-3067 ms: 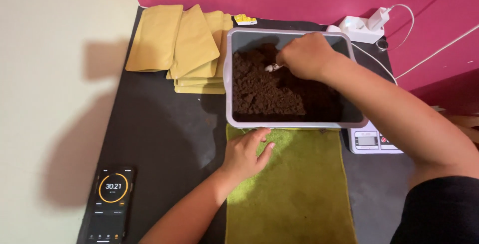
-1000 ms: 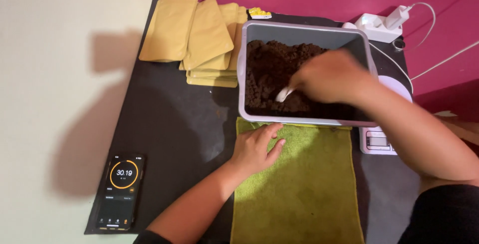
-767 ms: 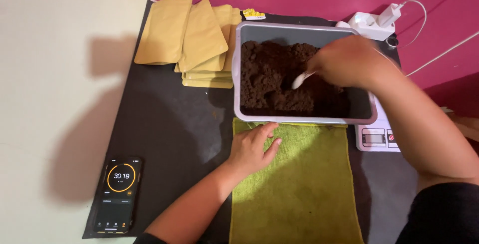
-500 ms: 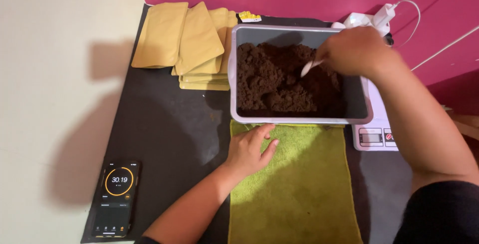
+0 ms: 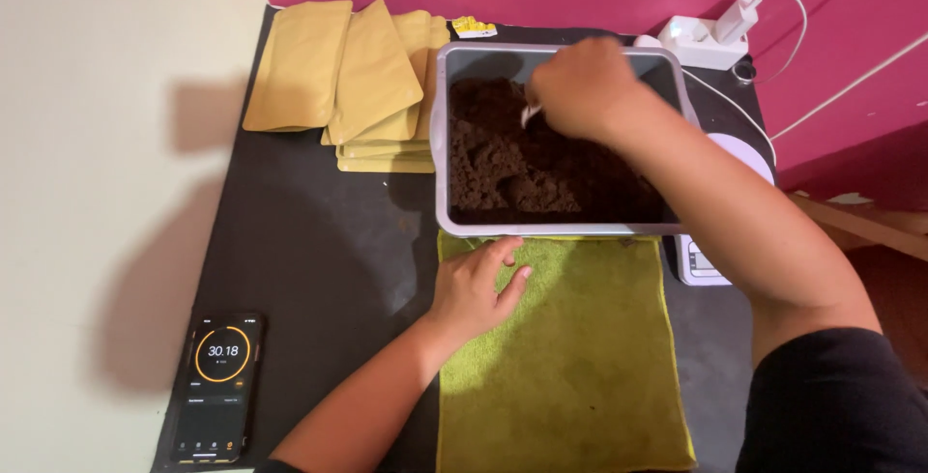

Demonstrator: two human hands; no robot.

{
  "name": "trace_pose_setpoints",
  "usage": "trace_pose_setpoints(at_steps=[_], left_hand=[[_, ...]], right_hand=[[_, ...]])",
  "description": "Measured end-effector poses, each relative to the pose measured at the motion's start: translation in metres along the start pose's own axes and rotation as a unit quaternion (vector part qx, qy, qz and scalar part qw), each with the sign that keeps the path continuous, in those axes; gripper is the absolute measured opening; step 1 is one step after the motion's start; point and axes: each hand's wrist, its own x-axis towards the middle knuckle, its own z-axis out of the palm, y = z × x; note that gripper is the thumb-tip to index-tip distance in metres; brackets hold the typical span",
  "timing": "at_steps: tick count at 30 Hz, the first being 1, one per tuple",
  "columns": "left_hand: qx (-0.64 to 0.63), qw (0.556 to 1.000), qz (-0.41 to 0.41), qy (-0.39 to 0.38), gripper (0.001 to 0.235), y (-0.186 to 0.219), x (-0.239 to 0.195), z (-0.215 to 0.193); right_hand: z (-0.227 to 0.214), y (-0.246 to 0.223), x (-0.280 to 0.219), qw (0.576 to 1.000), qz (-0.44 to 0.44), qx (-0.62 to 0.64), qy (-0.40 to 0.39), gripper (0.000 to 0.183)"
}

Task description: A person fills a coffee bag with ground coffee from a bin and uses a spoon to reach a specific weight on a digital scale.

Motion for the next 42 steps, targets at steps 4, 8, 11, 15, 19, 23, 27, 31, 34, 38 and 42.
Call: trace_pose_setpoints(at_steps=[4, 8, 11, 15, 19, 23, 27, 31, 34, 38, 42], left_hand=[[-0.005, 1.000, 0.006, -0.001, 0.036, -0.001, 0.001, 0.000], [0.004, 1.000, 0.017, 0.009, 0.036, 0.000, 0.001, 0.001], [0.010, 1.000, 0.017, 0.008, 0.036, -0.002, -0.001, 0.000], [-0.002, 1.000, 0.011, -0.002, 0.038, -0.005, -0.003, 0.007], [-0.010, 1.000, -0.008, 0.022, 0.037, -0.008, -0.010, 0.017], [-0.026, 1.000, -0.012, 0.002, 0.035, -0.008, -0.005, 0.011], [-0.022, 1.000, -0.011, 0.006, 0.034, -0.006, -0.004, 0.011], [-0.018, 1.000, -0.010, 0.010, 0.034, -0.003, -0.002, 0.007], [-0.032, 0.999, -0.017, -0.006, 0.033, -0.002, 0.000, 0.004], [-0.036, 0.999, -0.013, 0.000, 0.033, -0.003, -0.001, 0.005], [-0.008, 0.999, -0.007, 0.031, 0.038, -0.008, -0.006, 0.014]], right_hand=[[-0.014, -0.009, -0.018, 0.996, 0.020, 0.076, 0.030, 0.043], [-0.001, -0.016, -0.018, 0.995, -0.025, 0.099, -0.019, 0.049], [-0.009, 0.000, -0.047, 0.997, -0.027, 0.072, -0.012, 0.042], [0.006, 0.012, -0.068, 0.993, -0.033, 0.092, -0.071, 0.047], [-0.008, 0.036, -0.108, 0.999, 0.030, 0.023, -0.040, 0.027], [0.053, 0.068, -0.070, 0.996, 0.064, -0.001, -0.068, 0.028], [0.066, 0.086, -0.030, 0.997, 0.068, -0.030, 0.000, 0.029], [0.058, 0.060, 0.000, 0.997, 0.049, 0.039, 0.033, 0.026], [0.036, 0.033, -0.014, 0.997, 0.035, 0.034, 0.054, 0.025], [0.010, 0.003, -0.065, 0.992, -0.027, 0.118, 0.031, 0.024], [0.004, 0.017, -0.093, 0.995, -0.044, 0.083, -0.040, 0.028]])
